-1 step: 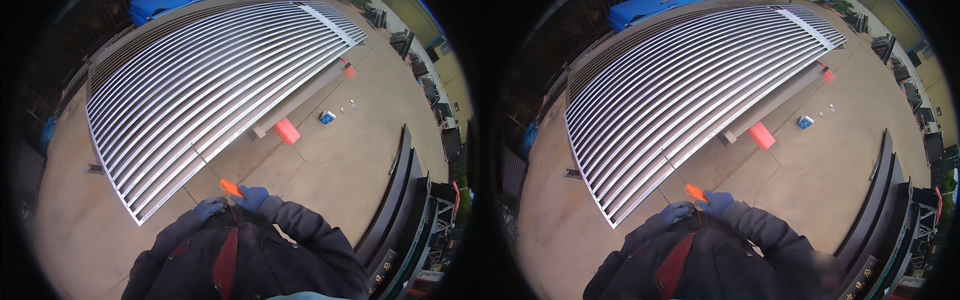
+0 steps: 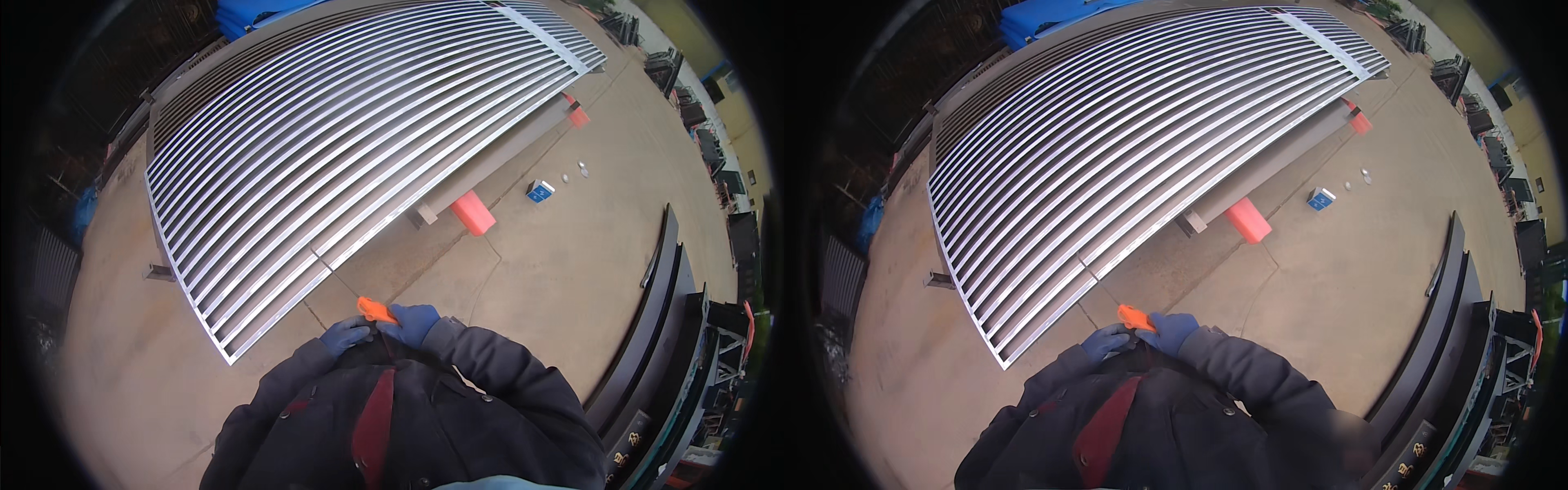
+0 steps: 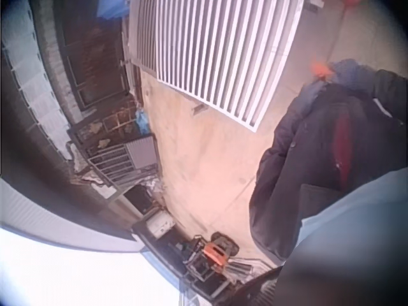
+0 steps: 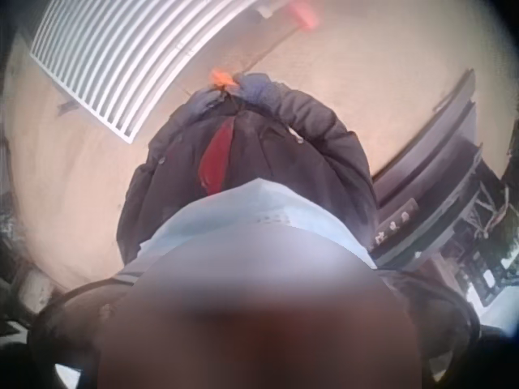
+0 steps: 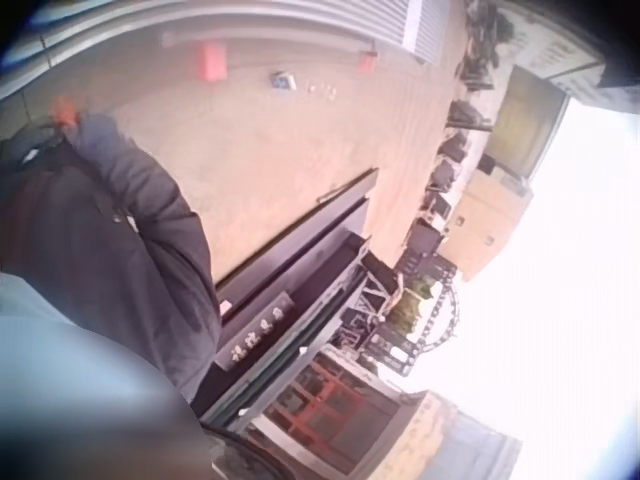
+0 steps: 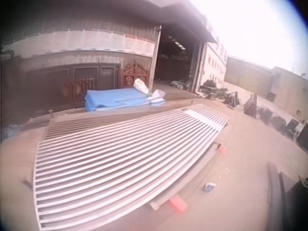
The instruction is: The person uses a handheld spray gun to apply white paint to a large metal grille resting on supports. They move the spray gun in steady horizontal passes across the slats, covering the surface systematically.
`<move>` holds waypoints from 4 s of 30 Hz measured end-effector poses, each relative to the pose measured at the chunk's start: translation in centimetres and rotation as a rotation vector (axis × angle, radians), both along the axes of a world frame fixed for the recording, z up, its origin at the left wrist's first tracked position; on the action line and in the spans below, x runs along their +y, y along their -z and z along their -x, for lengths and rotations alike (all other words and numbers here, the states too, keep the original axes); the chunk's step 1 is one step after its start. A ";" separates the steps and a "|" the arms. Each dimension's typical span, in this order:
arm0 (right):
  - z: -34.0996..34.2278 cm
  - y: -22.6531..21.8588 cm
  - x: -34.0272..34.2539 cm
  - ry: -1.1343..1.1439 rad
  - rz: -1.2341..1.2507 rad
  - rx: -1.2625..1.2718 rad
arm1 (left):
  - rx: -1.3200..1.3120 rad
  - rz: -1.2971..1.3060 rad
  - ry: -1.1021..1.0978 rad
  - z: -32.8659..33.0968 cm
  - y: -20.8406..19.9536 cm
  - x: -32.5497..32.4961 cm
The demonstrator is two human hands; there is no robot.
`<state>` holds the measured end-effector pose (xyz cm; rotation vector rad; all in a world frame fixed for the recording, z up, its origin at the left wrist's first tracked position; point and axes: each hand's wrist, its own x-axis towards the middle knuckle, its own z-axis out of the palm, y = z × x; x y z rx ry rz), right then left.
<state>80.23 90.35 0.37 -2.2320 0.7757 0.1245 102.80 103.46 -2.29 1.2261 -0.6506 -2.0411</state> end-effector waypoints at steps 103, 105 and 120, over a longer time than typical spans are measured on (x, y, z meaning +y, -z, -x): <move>-42.2 0.1 -71.5 -0.252 -0.470 -0.057 | -0.404 0.114 -0.710 0.6 6.8 -39.0; -42.7 0.2 -71.5 -0.146 -0.333 -0.138 | -0.205 -0.093 -0.803 0.2 6.8 -39.2; -41.6 0.9 -69.6 -0.374 -0.389 0.025 | -0.151 -0.115 -0.780 0.0 6.8 -38.9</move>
